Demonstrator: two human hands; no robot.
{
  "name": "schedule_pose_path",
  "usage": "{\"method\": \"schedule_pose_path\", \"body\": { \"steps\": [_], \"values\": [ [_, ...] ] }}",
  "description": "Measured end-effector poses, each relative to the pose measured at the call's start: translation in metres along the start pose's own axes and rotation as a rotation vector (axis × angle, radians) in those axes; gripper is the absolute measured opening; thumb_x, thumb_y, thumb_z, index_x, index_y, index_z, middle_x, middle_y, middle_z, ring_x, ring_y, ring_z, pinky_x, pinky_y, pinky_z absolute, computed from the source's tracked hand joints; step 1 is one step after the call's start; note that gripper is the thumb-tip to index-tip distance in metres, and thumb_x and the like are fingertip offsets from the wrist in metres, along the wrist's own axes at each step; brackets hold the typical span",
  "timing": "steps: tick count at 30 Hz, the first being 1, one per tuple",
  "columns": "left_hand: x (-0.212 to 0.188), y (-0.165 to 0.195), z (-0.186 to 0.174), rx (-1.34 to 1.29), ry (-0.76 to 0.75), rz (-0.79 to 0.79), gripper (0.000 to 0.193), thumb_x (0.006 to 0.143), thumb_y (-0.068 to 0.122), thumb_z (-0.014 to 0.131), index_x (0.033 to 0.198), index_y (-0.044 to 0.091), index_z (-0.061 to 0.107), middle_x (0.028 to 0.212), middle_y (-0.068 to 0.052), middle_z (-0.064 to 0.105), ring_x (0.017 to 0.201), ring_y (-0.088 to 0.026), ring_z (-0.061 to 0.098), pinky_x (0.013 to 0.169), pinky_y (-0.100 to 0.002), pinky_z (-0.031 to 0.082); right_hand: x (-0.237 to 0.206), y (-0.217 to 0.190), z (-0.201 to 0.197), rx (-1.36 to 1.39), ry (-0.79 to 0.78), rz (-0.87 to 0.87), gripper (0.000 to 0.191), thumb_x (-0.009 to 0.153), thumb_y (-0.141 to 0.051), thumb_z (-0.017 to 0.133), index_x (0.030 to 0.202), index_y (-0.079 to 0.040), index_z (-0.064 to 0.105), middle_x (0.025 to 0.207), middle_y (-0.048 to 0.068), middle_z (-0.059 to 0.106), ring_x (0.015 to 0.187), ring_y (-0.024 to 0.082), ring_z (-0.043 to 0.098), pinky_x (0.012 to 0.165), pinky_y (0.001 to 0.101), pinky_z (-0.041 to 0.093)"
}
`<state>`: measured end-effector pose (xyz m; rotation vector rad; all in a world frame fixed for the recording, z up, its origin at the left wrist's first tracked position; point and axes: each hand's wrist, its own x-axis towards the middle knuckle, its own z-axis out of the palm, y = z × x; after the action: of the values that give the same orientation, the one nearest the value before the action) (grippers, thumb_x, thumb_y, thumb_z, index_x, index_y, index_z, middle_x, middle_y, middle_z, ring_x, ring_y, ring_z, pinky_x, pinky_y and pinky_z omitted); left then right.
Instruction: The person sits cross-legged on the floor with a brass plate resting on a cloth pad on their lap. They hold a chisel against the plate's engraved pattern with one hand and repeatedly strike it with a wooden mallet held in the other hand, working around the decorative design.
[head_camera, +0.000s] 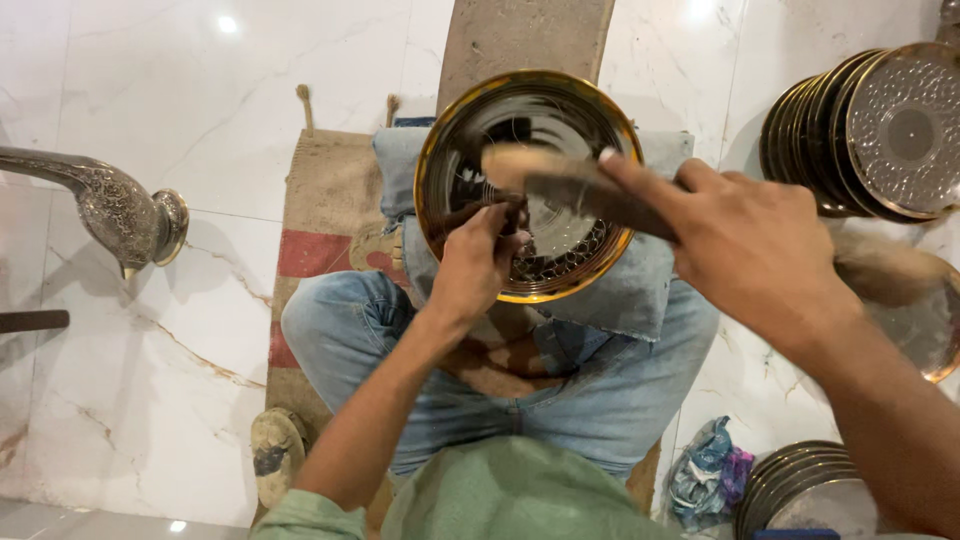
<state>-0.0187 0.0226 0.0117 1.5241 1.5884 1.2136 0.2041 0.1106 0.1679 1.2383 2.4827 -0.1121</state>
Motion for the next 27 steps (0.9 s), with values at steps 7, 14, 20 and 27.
{"method": "schedule_pose_path", "body": {
  "steps": [7,14,20,27],
  "values": [
    [0.029,-0.007,-0.011,0.073,-0.436,0.138,0.022,0.093,0.008,0.072,0.112,0.0,0.064,0.098,-0.021,0.067,0.094,-0.041,0.068,0.079,-0.047,0.053,-0.034,0.006,0.075,0.468,0.223,0.243,0.082,0.081,-0.024,0.078,0.155,-0.028,0.045,0.11,0.021,0.072,0.097,0.042,0.071,0.083,0.0534,0.056],
    [0.052,-0.016,-0.005,0.047,-0.72,0.325,0.033,0.085,0.006,0.067,0.117,0.003,0.065,0.1,-0.018,0.07,0.096,-0.04,0.068,0.082,-0.049,0.053,-0.072,-0.03,0.16,0.874,0.47,0.504,0.09,0.083,-0.018,0.083,0.158,-0.005,0.036,0.123,0.026,0.068,0.106,0.035,0.071,0.093,0.0444,0.056],
    [0.055,-0.02,-0.007,0.055,-0.734,0.256,0.035,0.087,0.005,0.065,0.122,0.004,0.063,0.102,-0.016,0.07,0.097,-0.038,0.07,0.082,-0.047,0.054,-0.085,-0.04,0.186,1.3,0.766,0.546,0.084,0.088,-0.008,0.082,0.156,-0.002,0.033,0.117,0.015,0.061,0.102,0.026,0.064,0.089,0.0381,0.056],
    [0.054,-0.017,-0.006,0.028,-0.794,0.323,0.043,0.087,0.011,0.07,0.13,0.009,0.065,0.109,-0.016,0.072,0.1,-0.037,0.07,0.083,-0.045,0.055,-0.08,-0.042,0.175,0.5,0.439,0.418,0.08,0.085,-0.009,0.085,0.153,-0.012,0.043,0.107,0.016,0.069,0.089,0.027,0.069,0.077,0.041,0.057]
  ]
}}
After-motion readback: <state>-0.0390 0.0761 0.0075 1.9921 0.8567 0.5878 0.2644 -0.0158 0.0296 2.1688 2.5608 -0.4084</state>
